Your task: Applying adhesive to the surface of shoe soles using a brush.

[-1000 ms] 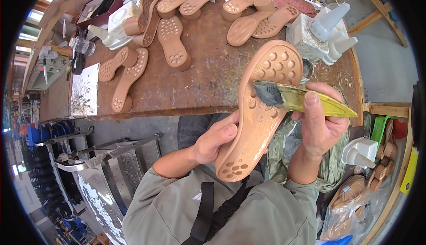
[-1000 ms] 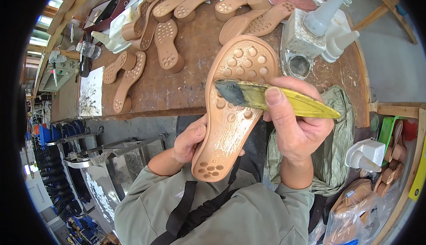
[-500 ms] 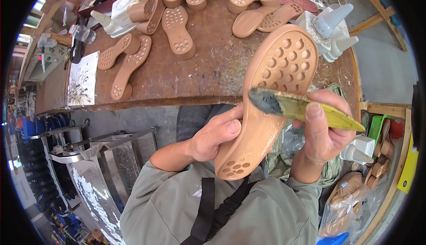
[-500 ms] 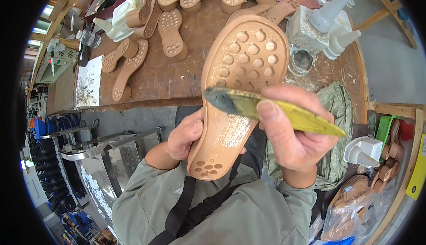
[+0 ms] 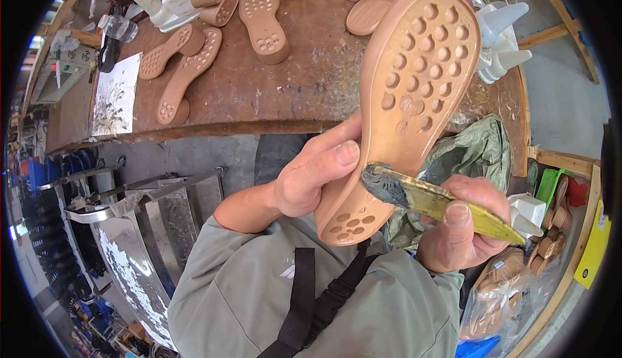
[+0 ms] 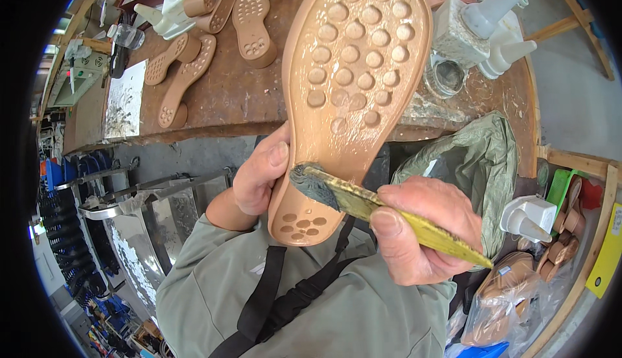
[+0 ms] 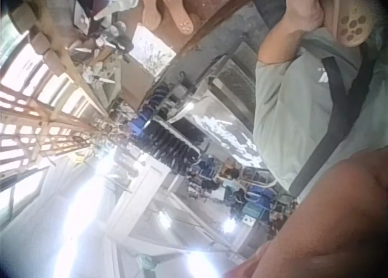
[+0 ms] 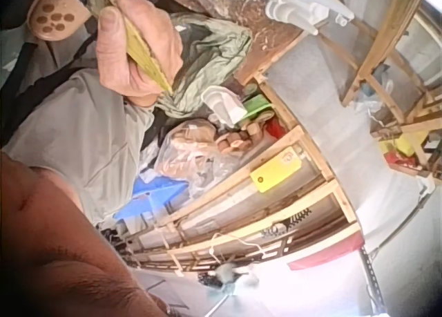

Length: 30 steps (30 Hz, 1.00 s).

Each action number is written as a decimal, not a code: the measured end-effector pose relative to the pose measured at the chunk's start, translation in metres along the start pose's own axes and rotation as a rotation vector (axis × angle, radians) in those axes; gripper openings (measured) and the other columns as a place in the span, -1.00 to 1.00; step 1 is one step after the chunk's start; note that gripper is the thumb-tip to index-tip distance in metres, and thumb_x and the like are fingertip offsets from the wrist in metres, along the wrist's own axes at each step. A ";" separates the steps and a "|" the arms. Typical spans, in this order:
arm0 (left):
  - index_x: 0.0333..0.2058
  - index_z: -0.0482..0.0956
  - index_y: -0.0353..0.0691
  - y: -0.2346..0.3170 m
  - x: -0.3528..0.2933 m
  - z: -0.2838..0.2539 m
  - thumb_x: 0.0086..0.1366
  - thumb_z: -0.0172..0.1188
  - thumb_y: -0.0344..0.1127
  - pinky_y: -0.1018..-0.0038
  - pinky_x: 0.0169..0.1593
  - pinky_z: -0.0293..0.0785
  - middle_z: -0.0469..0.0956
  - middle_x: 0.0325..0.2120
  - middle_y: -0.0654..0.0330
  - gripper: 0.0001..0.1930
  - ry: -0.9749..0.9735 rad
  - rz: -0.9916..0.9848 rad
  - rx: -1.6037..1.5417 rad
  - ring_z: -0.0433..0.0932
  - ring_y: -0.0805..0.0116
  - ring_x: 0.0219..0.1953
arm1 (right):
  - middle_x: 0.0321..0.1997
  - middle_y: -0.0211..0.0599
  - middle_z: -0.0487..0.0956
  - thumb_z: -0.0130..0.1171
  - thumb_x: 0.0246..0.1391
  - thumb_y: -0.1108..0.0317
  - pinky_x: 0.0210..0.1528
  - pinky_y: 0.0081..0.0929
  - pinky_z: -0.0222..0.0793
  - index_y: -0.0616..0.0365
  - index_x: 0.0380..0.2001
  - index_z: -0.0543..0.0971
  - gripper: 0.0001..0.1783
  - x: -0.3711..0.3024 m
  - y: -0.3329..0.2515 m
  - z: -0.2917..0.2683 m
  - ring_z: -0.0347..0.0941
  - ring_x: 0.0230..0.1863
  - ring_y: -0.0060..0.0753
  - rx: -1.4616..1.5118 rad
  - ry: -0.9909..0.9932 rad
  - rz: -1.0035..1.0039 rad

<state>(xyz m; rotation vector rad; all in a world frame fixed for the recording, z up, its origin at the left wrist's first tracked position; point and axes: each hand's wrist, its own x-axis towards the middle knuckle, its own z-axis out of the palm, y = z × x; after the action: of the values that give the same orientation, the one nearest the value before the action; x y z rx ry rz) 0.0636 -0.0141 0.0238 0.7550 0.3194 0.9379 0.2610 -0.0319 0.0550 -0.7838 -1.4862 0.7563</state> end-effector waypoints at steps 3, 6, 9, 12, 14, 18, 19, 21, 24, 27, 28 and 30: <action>0.25 -0.10 -0.35 -0.002 0.003 0.002 0.23 -0.10 0.01 0.24 0.09 0.37 0.24 0.12 -0.09 -0.25 0.062 -0.009 -0.048 0.32 0.15 0.13 | -0.62 -0.14 0.53 0.24 -0.19 0.59 -0.71 -0.59 0.23 0.42 -0.36 0.51 -0.76 -0.005 0.000 0.004 0.35 -0.77 -0.45 -0.012 -0.031 -0.044; 0.25 -0.12 -0.31 -0.003 0.007 -0.002 0.24 -0.13 0.02 0.17 0.02 0.44 0.25 0.10 -0.11 -0.26 0.031 0.016 -0.051 0.40 0.10 0.06 | -0.63 -0.14 0.53 0.25 -0.20 0.58 -0.71 -0.57 0.27 0.42 -0.37 0.50 -0.76 -0.011 -0.003 0.011 0.36 -0.77 -0.42 -0.039 -0.020 -0.076; 0.25 -0.13 -0.30 -0.009 0.010 -0.002 0.25 -0.15 0.02 0.15 0.03 0.42 0.25 0.10 -0.12 -0.27 0.138 0.104 -0.026 0.42 0.07 0.03 | -0.63 -0.13 0.52 0.26 -0.22 0.57 -0.70 -0.53 0.33 0.42 -0.38 0.49 -0.75 -0.015 -0.004 0.016 0.39 -0.76 -0.39 -0.049 -0.021 -0.108; 0.24 -0.09 -0.31 -0.004 0.013 0.002 0.26 -0.18 0.02 0.13 0.04 0.42 0.24 0.11 -0.12 -0.30 0.121 0.096 -0.066 0.42 0.06 0.03 | -0.63 -0.13 0.52 0.27 -0.24 0.57 -0.69 -0.50 0.37 0.43 -0.39 0.49 -0.74 -0.014 -0.006 0.015 0.41 -0.75 -0.37 -0.036 -0.065 -0.109; 0.23 -0.06 -0.31 -0.003 0.013 -0.005 0.27 -0.19 0.01 0.13 0.04 0.41 0.24 0.10 -0.12 -0.32 0.090 0.113 -0.069 0.41 0.07 0.04 | -0.63 -0.12 0.52 0.28 -0.24 0.57 -0.69 -0.49 0.38 0.43 -0.39 0.48 -0.73 -0.015 -0.008 0.016 0.42 -0.74 -0.36 -0.033 -0.116 -0.098; 0.20 0.00 -0.32 -0.004 0.013 -0.003 0.29 -0.22 -0.01 0.16 0.05 0.41 0.28 0.07 -0.13 -0.37 0.118 0.151 -0.098 0.44 0.05 0.00 | -0.63 -0.12 0.51 0.28 -0.25 0.58 -0.71 -0.51 0.37 0.42 -0.37 0.47 -0.72 -0.014 -0.011 0.017 0.43 -0.74 -0.37 -0.061 -0.169 -0.099; 0.20 0.00 -0.32 -0.003 0.014 -0.002 0.29 -0.22 -0.01 0.16 0.05 0.41 0.28 0.07 -0.13 -0.37 0.121 0.151 -0.101 0.44 0.05 0.00 | -0.63 -0.12 0.52 0.28 -0.24 0.58 -0.71 -0.51 0.37 0.42 -0.37 0.47 -0.72 -0.013 -0.012 0.017 0.42 -0.74 -0.37 -0.069 -0.182 -0.101; 0.20 0.01 -0.33 -0.002 0.015 -0.002 0.31 -0.25 -0.02 0.19 0.04 0.41 0.30 0.05 -0.14 -0.39 0.129 0.145 -0.084 0.47 0.04 -0.04 | -0.64 -0.12 0.52 0.28 -0.24 0.58 -0.71 -0.51 0.37 0.41 -0.37 0.47 -0.72 -0.016 -0.011 0.019 0.42 -0.75 -0.38 -0.060 -0.178 -0.110; 0.19 0.06 -0.34 -0.006 0.015 -0.011 0.34 -0.29 -0.05 0.21 0.02 0.43 0.34 0.02 -0.13 -0.43 0.101 0.145 -0.112 0.49 0.06 -0.07 | -0.64 -0.14 0.51 0.28 -0.24 0.58 -0.73 -0.52 0.35 0.41 -0.37 0.48 -0.72 -0.014 -0.010 0.021 0.40 -0.76 -0.39 -0.050 -0.193 -0.134; 0.17 0.11 -0.34 -0.004 0.015 -0.008 0.36 -0.31 -0.08 0.25 0.01 0.44 0.38 -0.02 -0.12 -0.47 0.107 0.058 -0.205 0.50 0.09 -0.09 | -0.65 -0.16 0.51 0.29 -0.24 0.58 -0.75 -0.53 0.31 0.40 -0.38 0.48 -0.73 -0.002 -0.011 0.017 0.38 -0.77 -0.40 -0.054 -0.290 -0.132; 0.17 0.11 -0.34 -0.005 0.014 -0.009 0.36 -0.31 -0.08 0.25 0.01 0.44 0.38 -0.02 -0.12 -0.47 0.109 0.062 -0.207 0.50 0.09 -0.09 | -0.66 -0.17 0.51 0.29 -0.24 0.58 -0.76 -0.54 0.28 0.40 -0.39 0.49 -0.74 0.002 -0.012 0.016 0.38 -0.78 -0.41 -0.056 -0.374 -0.122; 0.15 0.15 -0.33 -0.008 0.012 -0.011 0.37 -0.30 -0.08 0.27 -0.02 0.46 0.43 -0.07 -0.09 -0.49 0.102 0.020 -0.267 0.52 0.10 -0.12 | -0.66 -0.19 0.52 0.30 -0.24 0.57 -0.77 -0.54 0.27 0.39 -0.39 0.50 -0.74 0.012 -0.012 0.016 0.38 -0.78 -0.41 -0.044 -0.420 -0.114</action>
<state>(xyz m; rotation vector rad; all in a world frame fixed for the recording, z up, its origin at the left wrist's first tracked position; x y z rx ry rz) 0.0691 -0.0026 0.0112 0.4669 0.2693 1.0170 0.2437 -0.0288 0.0707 -0.5880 -1.9116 0.8372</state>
